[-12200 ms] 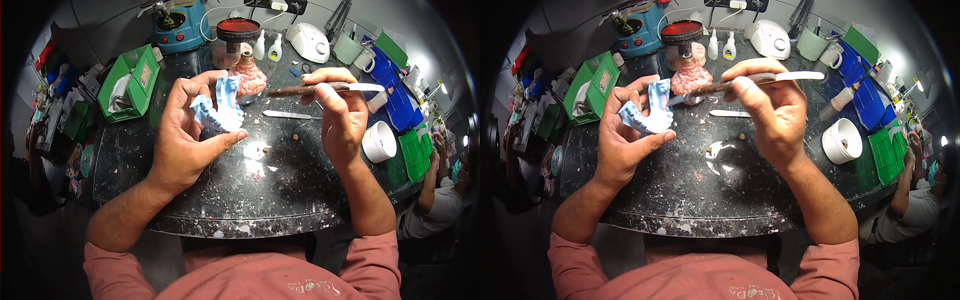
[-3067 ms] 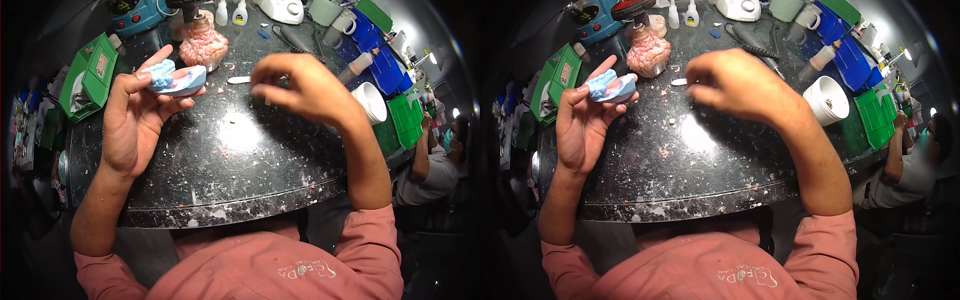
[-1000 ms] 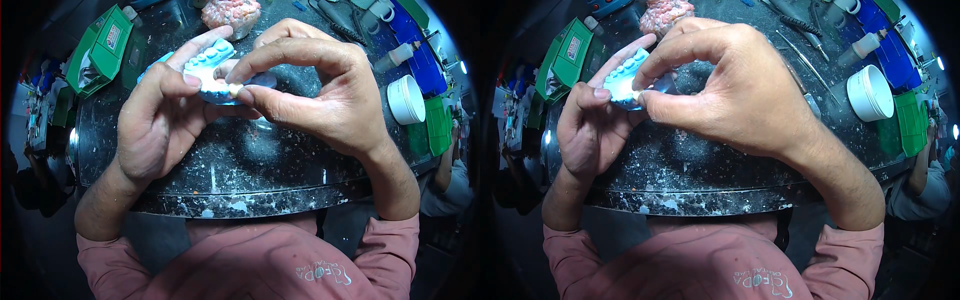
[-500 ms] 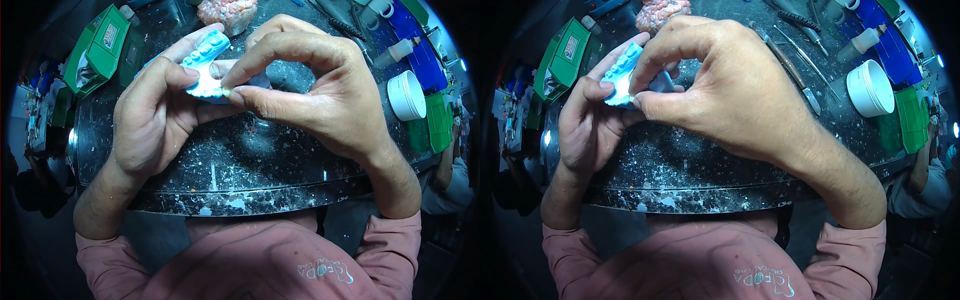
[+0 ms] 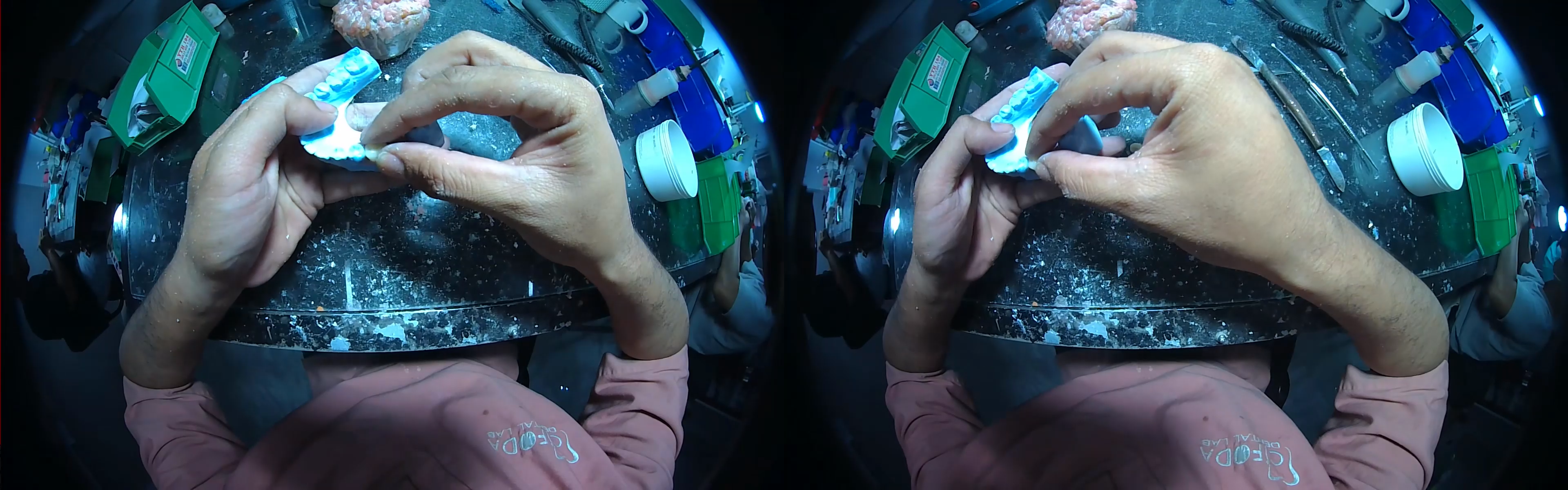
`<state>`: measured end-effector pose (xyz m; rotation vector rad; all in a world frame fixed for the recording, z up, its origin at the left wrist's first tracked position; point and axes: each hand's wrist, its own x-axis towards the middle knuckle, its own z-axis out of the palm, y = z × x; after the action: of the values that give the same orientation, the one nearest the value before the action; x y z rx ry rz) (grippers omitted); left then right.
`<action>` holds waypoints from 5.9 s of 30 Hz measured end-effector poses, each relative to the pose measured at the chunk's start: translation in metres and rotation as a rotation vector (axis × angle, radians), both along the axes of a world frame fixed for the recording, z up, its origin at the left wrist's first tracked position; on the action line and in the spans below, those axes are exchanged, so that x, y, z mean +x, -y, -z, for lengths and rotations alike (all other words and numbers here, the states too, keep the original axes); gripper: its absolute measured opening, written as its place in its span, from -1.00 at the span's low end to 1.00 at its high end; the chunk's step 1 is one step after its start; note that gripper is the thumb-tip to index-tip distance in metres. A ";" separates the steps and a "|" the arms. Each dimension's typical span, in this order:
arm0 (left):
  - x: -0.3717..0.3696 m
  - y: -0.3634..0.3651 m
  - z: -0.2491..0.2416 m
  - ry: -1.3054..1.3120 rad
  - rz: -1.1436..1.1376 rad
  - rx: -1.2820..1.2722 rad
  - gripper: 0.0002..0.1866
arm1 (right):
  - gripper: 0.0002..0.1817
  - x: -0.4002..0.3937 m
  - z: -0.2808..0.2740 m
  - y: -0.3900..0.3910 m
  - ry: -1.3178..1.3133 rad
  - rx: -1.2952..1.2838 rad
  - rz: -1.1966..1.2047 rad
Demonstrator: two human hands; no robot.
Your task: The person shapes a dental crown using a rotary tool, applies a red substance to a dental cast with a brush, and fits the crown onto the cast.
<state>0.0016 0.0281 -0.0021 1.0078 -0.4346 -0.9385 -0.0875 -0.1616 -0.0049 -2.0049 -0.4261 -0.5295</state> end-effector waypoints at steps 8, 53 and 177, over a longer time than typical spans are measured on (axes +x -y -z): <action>0.004 -0.002 0.001 -0.066 0.031 -0.035 -0.42 | -0.74 0.003 0.004 0.004 0.001 -0.022 -0.021; 0.004 0.003 -0.002 0.440 -0.364 -0.114 -0.59 | -0.78 0.010 -0.002 0.036 -0.287 -0.423 0.001; 0.002 0.002 0.000 0.247 -0.117 0.159 -0.51 | -0.70 -0.001 -0.012 0.013 -0.092 -0.116 -0.015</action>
<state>0.0037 0.0260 -0.0025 1.2880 -0.5063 -0.7544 -0.0888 -0.1743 0.0072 -2.1268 -0.4238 -0.4097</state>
